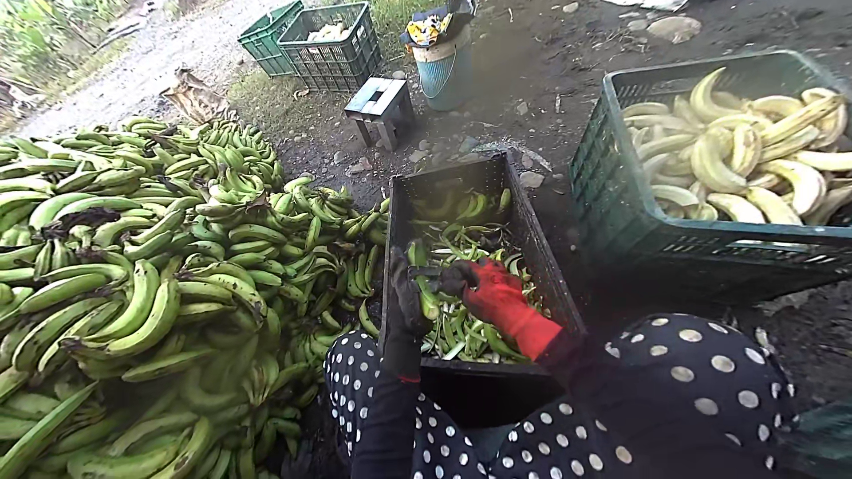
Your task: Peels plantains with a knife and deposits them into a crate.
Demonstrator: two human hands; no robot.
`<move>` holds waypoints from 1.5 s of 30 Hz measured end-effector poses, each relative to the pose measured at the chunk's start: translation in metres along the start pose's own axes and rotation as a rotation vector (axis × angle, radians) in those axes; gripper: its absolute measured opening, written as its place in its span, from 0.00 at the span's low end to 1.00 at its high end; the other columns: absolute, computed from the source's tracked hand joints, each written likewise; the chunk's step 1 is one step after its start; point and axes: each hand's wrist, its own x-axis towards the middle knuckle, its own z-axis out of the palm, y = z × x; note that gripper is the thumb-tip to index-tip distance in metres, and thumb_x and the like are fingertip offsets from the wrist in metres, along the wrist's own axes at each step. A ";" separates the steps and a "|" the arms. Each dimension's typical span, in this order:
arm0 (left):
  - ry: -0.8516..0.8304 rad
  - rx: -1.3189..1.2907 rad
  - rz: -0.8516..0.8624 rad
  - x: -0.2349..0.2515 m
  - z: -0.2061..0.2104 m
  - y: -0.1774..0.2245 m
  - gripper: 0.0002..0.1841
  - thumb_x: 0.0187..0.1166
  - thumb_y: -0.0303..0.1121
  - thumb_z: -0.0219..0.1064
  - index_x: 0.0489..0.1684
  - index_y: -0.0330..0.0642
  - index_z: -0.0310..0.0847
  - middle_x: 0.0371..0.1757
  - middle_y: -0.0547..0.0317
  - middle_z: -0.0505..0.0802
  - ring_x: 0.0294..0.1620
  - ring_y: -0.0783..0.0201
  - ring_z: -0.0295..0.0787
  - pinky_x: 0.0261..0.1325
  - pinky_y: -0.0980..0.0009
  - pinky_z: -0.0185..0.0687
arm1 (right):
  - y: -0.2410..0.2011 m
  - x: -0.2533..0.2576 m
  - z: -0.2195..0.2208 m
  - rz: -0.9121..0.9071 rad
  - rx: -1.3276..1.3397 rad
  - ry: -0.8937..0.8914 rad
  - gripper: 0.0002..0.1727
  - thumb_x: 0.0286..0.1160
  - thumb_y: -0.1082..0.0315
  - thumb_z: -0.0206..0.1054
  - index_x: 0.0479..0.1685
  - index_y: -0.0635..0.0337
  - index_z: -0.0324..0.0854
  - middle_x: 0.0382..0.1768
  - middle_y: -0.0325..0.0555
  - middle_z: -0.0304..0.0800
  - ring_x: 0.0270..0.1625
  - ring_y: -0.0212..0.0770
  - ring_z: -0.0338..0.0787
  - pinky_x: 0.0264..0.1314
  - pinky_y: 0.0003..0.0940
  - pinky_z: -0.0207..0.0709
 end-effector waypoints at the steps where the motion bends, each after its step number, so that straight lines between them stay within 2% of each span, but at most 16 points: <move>1: -0.005 -0.028 -0.031 -0.004 0.001 -0.002 0.25 0.92 0.41 0.39 0.80 0.33 0.63 0.56 0.54 0.86 0.50 0.71 0.85 0.56 0.71 0.84 | 0.001 0.004 0.000 0.019 -0.017 0.011 0.29 0.80 0.44 0.61 0.81 0.35 0.75 0.78 0.62 0.75 0.83 0.65 0.70 0.73 0.71 0.65; 4: 0.010 -0.231 -0.245 -0.011 0.016 -0.001 0.21 0.95 0.41 0.32 0.53 0.40 0.71 0.31 0.58 0.86 0.28 0.65 0.85 0.31 0.70 0.85 | 0.003 0.014 -0.003 0.068 -0.022 0.057 0.27 0.83 0.47 0.60 0.80 0.41 0.77 0.76 0.65 0.76 0.82 0.68 0.70 0.73 0.72 0.64; 7: 0.033 -0.297 -0.446 -0.015 0.019 0.000 0.27 0.95 0.48 0.27 0.52 0.42 0.71 0.28 0.56 0.84 0.25 0.61 0.84 0.26 0.68 0.82 | 0.006 0.019 -0.006 0.108 -0.039 0.068 0.24 0.84 0.49 0.59 0.77 0.40 0.79 0.74 0.62 0.79 0.81 0.65 0.71 0.72 0.70 0.64; 10: -0.082 -0.281 -0.572 -0.024 0.019 0.005 0.34 0.93 0.57 0.25 0.63 0.42 0.72 0.25 0.56 0.86 0.21 0.63 0.84 0.22 0.70 0.81 | 0.035 0.033 -0.014 0.180 0.026 0.141 0.23 0.89 0.53 0.56 0.76 0.51 0.80 0.68 0.69 0.84 0.74 0.71 0.79 0.70 0.74 0.69; 13: -0.024 -0.209 -0.383 -0.030 0.003 0.010 0.28 0.95 0.48 0.28 0.70 0.39 0.68 0.38 0.53 0.88 0.33 0.62 0.89 0.34 0.66 0.88 | 0.055 0.039 -0.030 0.206 0.108 0.191 0.24 0.92 0.54 0.54 0.79 0.55 0.75 0.69 0.71 0.83 0.74 0.73 0.80 0.72 0.74 0.67; 15: 0.075 -0.305 -0.290 -0.017 -0.005 0.012 0.29 0.95 0.52 0.27 0.60 0.41 0.70 0.31 0.55 0.89 0.28 0.62 0.89 0.31 0.66 0.88 | 0.039 0.025 -0.040 0.142 0.111 0.166 0.24 0.93 0.57 0.53 0.80 0.59 0.73 0.70 0.71 0.81 0.75 0.71 0.79 0.74 0.72 0.66; 17: 0.120 -0.317 -0.172 -0.006 -0.012 0.010 0.28 0.94 0.53 0.31 0.63 0.42 0.72 0.31 0.57 0.89 0.30 0.62 0.90 0.35 0.65 0.91 | 0.023 0.010 -0.036 0.073 0.080 0.068 0.25 0.91 0.55 0.54 0.79 0.59 0.75 0.71 0.70 0.81 0.76 0.69 0.78 0.75 0.72 0.65; 20: 0.323 -0.018 0.004 0.005 -0.013 0.014 0.27 0.94 0.51 0.38 0.73 0.44 0.73 0.48 0.57 0.88 0.43 0.68 0.87 0.50 0.68 0.87 | 0.008 -0.008 -0.015 -0.069 -0.027 -0.054 0.25 0.88 0.48 0.52 0.77 0.46 0.80 0.70 0.61 0.84 0.76 0.65 0.79 0.73 0.72 0.66; 23: 0.449 0.143 0.053 0.013 -0.012 0.026 0.30 0.93 0.56 0.36 0.82 0.48 0.66 0.62 0.53 0.86 0.55 0.64 0.86 0.59 0.62 0.85 | 0.000 -0.024 -0.007 -0.161 -0.070 -0.076 0.28 0.84 0.44 0.53 0.79 0.40 0.78 0.72 0.61 0.82 0.78 0.67 0.75 0.71 0.73 0.65; 25: 0.396 0.138 0.094 0.010 -0.015 0.024 0.32 0.92 0.58 0.34 0.84 0.49 0.63 0.62 0.54 0.87 0.55 0.63 0.87 0.59 0.60 0.86 | -0.003 -0.025 -0.009 -0.162 -0.064 -0.061 0.28 0.84 0.44 0.54 0.79 0.40 0.78 0.73 0.63 0.81 0.79 0.68 0.74 0.72 0.74 0.64; 29: 0.047 -0.034 0.011 -0.005 -0.009 0.004 0.29 0.92 0.53 0.38 0.81 0.46 0.66 0.57 0.57 0.88 0.51 0.69 0.87 0.55 0.67 0.86 | -0.002 -0.007 -0.009 -0.061 -0.075 0.027 0.28 0.83 0.43 0.57 0.79 0.41 0.78 0.75 0.63 0.79 0.81 0.68 0.71 0.74 0.74 0.63; 31: -0.073 -0.213 -0.152 -0.008 -0.002 0.000 0.26 0.93 0.49 0.35 0.62 0.40 0.75 0.37 0.57 0.91 0.34 0.65 0.90 0.37 0.68 0.90 | 0.001 0.001 -0.009 0.012 -0.091 0.053 0.28 0.83 0.43 0.58 0.79 0.41 0.79 0.74 0.62 0.79 0.81 0.66 0.71 0.74 0.72 0.63; 33: -0.147 -0.278 -0.329 -0.014 0.003 0.005 0.29 0.95 0.48 0.28 0.52 0.37 0.73 0.30 0.53 0.88 0.29 0.59 0.89 0.30 0.64 0.88 | 0.003 0.008 -0.013 0.067 -0.091 0.051 0.27 0.84 0.43 0.58 0.77 0.41 0.79 0.73 0.61 0.80 0.81 0.65 0.72 0.74 0.71 0.63; 40: -0.241 -0.189 -0.403 -0.014 -0.003 0.014 0.22 0.94 0.40 0.32 0.57 0.36 0.71 0.31 0.53 0.89 0.29 0.59 0.90 0.30 0.67 0.88 | 0.006 0.015 -0.013 0.086 -0.091 0.032 0.25 0.84 0.48 0.60 0.79 0.37 0.78 0.74 0.60 0.80 0.80 0.64 0.73 0.73 0.71 0.65; 43: -0.305 -0.090 -0.512 -0.025 0.001 0.025 0.27 0.95 0.49 0.30 0.72 0.41 0.68 0.34 0.53 0.92 0.30 0.59 0.92 0.30 0.66 0.90 | 0.025 0.027 -0.015 0.120 -0.005 0.090 0.24 0.87 0.51 0.57 0.75 0.49 0.81 0.70 0.66 0.83 0.77 0.69 0.77 0.71 0.74 0.67; 45: -0.307 -0.128 -0.457 -0.030 -0.001 0.022 0.28 0.94 0.50 0.29 0.70 0.41 0.69 0.35 0.53 0.92 0.33 0.59 0.92 0.33 0.65 0.90 | 0.044 0.039 -0.024 0.171 0.074 0.138 0.23 0.91 0.53 0.54 0.75 0.54 0.79 0.68 0.68 0.84 0.74 0.71 0.80 0.72 0.74 0.67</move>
